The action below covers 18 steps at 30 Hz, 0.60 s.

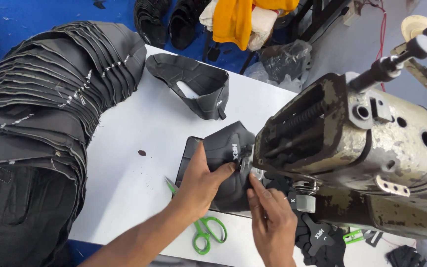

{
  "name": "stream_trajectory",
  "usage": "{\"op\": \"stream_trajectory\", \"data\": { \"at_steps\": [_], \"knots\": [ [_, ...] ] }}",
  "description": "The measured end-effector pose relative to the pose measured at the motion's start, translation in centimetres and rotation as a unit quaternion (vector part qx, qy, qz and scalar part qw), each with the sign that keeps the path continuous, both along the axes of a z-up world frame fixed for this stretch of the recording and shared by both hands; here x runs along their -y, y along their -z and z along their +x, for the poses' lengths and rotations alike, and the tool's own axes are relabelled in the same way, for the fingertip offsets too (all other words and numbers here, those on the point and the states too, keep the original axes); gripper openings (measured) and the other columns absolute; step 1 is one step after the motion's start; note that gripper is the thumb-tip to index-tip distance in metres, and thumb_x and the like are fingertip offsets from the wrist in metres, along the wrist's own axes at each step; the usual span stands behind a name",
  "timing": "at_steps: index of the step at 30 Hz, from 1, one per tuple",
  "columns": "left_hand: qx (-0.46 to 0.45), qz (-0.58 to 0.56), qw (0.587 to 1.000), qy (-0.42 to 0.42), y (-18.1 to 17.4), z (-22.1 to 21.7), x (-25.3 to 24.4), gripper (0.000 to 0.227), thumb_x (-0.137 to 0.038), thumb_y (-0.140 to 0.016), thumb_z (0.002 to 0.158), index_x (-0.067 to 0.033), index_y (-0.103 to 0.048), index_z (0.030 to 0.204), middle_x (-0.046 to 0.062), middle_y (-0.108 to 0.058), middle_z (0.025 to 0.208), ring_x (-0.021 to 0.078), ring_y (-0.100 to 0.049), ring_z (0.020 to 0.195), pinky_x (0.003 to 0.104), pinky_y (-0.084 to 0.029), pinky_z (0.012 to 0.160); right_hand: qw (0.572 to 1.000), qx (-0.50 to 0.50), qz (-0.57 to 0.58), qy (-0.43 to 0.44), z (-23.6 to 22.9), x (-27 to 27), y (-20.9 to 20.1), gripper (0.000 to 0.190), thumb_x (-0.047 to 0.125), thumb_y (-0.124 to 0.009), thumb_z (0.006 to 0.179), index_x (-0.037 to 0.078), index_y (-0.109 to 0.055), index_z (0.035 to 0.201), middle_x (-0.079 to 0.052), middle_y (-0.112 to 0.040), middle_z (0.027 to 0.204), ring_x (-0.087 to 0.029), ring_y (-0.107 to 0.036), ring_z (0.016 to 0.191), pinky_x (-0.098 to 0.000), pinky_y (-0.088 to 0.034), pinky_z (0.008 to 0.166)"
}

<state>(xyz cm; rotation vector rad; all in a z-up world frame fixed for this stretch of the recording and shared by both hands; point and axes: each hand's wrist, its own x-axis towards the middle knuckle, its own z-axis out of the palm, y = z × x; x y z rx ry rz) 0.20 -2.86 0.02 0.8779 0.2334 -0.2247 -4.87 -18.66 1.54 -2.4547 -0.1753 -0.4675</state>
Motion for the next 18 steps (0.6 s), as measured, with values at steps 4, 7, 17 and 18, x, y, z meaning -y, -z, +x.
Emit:
{"op": "stream_trajectory", "data": {
  "at_steps": [4, 7, 17, 18],
  "knots": [
    [0.007, -0.05, 0.997, -0.05, 0.2, -0.7, 0.7, 0.048, 0.007, -0.067, 0.087, -0.0033, -0.046, 0.13, 0.012, -0.066, 0.118, 0.0171, -0.066, 0.105, 0.033, -0.059, 0.091, 0.998, -0.035, 0.028, -0.033, 0.7, 0.6, -1.2, 0.031, 0.01, -0.07, 0.092, 0.007, -0.074, 0.123, -0.006, -0.046, 0.063, -0.016, -0.044, 0.059, -0.0323, -0.04, 0.055],
    [0.005, -0.058, 0.996, -0.061, 0.6, -0.9, 0.8, 0.046, 0.005, -0.068, 0.089, -0.002, -0.046, 0.129, 0.014, -0.066, 0.118, 0.0188, -0.066, 0.104, 0.035, -0.059, 0.09, 0.996, -0.07, 0.05, -0.031, 0.8, 0.4, -1.7, 0.031, 0.011, -0.07, 0.093, 0.008, -0.074, 0.123, -0.005, -0.048, 0.064, -0.016, -0.045, 0.061, -0.0321, -0.04, 0.055],
    [0.021, -0.099, 0.993, -0.062, 0.7, -1.0, 0.8, 0.051, 0.003, -0.069, 0.086, -0.0045, -0.046, 0.131, 0.011, -0.066, 0.12, 0.0164, -0.066, 0.106, 0.034, -0.058, 0.093, 0.997, -0.064, 0.03, -0.035, 0.9, 0.5, -1.6, 0.03, 0.012, -0.068, 0.094, 0.009, -0.074, 0.123, -0.007, -0.048, 0.065, -0.018, -0.044, 0.06, -0.0334, -0.038, 0.054],
    [0.022, -0.098, 0.993, -0.061, 0.6, -1.0, 1.0, 0.051, 0.003, -0.069, 0.086, -0.0045, -0.046, 0.131, 0.011, -0.066, 0.12, 0.0164, -0.066, 0.106, 0.034, -0.058, 0.093, 0.997, -0.063, 0.031, -0.035, 1.0, 0.6, -1.6, 0.03, 0.012, -0.068, 0.094, 0.009, -0.074, 0.123, -0.007, -0.048, 0.065, -0.018, -0.044, 0.06, -0.0334, -0.038, 0.054]
  ]
}}
